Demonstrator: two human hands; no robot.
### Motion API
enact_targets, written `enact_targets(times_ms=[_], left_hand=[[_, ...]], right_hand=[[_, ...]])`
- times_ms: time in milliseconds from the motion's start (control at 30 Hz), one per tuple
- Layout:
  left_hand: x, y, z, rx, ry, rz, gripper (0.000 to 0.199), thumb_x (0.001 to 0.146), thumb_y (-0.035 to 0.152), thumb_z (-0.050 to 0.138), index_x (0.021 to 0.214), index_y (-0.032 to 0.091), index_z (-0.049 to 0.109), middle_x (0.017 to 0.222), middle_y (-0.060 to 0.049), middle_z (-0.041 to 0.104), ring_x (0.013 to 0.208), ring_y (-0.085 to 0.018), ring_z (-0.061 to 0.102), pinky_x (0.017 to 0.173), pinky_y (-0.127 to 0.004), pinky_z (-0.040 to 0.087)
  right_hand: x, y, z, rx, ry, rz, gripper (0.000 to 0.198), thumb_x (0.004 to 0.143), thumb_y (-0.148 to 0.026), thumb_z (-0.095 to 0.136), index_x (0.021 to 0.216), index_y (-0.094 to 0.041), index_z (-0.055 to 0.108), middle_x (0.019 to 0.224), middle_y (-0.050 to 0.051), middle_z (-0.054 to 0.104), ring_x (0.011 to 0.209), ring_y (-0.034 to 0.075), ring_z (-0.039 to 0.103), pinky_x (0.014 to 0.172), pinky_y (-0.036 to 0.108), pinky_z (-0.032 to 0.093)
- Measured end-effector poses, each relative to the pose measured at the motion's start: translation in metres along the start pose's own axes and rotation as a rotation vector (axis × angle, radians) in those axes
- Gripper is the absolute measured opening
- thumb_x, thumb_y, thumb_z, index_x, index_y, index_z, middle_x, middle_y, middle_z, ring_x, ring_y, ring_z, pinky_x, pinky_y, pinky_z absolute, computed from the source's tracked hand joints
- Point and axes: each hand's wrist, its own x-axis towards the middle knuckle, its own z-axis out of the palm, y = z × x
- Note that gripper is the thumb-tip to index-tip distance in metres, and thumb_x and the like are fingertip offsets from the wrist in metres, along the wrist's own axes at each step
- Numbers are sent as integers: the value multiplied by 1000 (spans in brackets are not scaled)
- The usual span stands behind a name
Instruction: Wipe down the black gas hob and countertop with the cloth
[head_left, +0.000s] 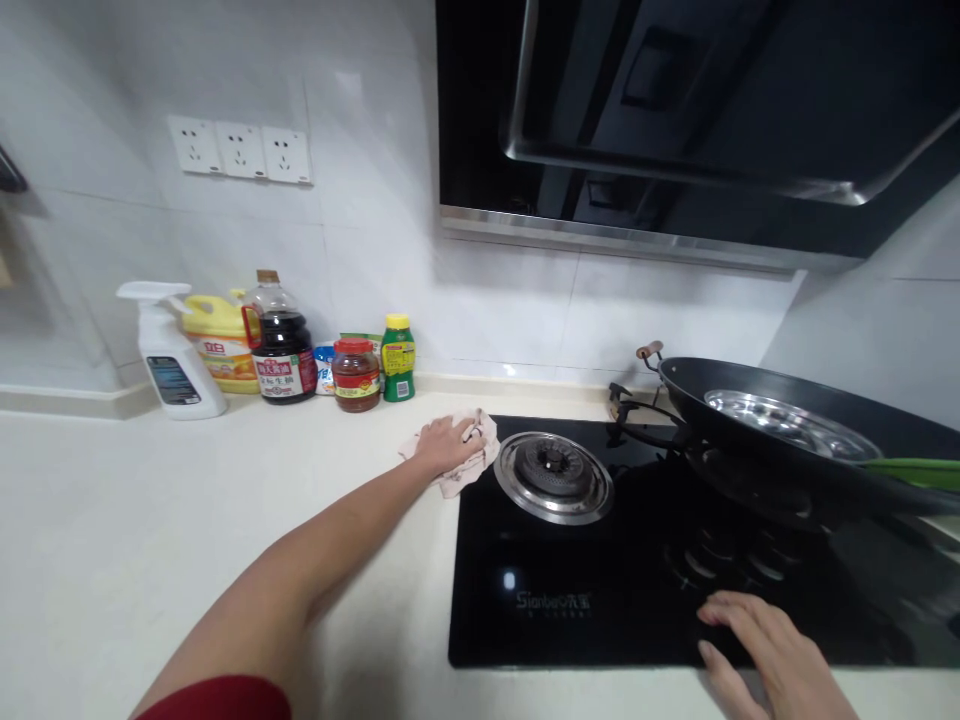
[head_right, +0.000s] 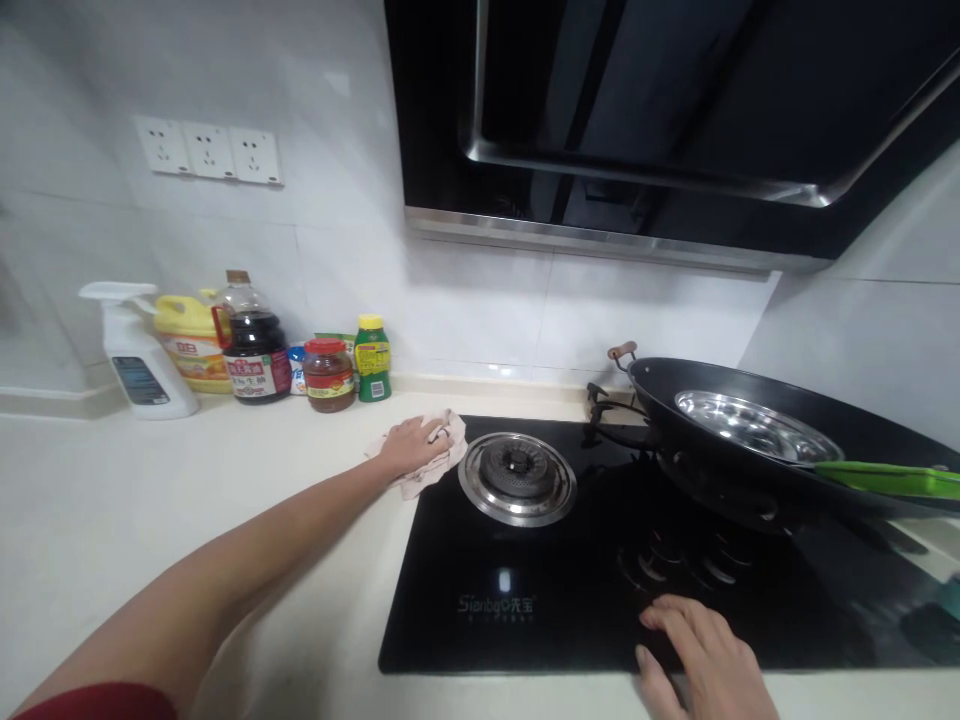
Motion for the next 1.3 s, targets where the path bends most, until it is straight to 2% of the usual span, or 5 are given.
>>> enact_targets(times_ms=[233,433,833,1067,1300], left_hand=[[-34,20,-1,-13,-16,-58,81,85,83,37,154,41,44,162,-9,41,144,-43,38,114,-56,30],[-71,34,-8,-39,-29,-56,79,84,81,40,153,44,43,165,-7,36,146,-45,34,115,-60,27],[-147,61,-20,-86,-59,70,73,82,73,51,147,40,54,167,-8,32,151,-43,27,117,-62,27],[-208,57,-32,-102,-26,203,59,90,66,51,142,39,58,165,-6,38,151,-32,33,119,-52,31],[-256,49,-43,-125,-40,280,59,88,55,62,144,36,59,164,-8,40,151,-35,36,119,-54,33]], right_hand=[[-4,-7,-1,34,-98,75,27,94,-48,53,111,-29,61,118,5,67,108,26,64,88,43,51],[2,-18,-8,53,-85,84,26,94,-47,51,108,-27,61,115,6,66,105,26,63,87,43,49],[5,-26,-13,67,-118,122,25,94,-41,49,106,-25,64,113,6,66,104,26,61,87,42,47],[2,-26,-14,113,-117,137,29,95,-44,48,109,-25,64,118,7,65,109,26,60,91,44,47],[-2,-24,-11,141,-90,126,33,97,-46,45,113,-25,65,121,7,65,113,26,60,96,44,47]])
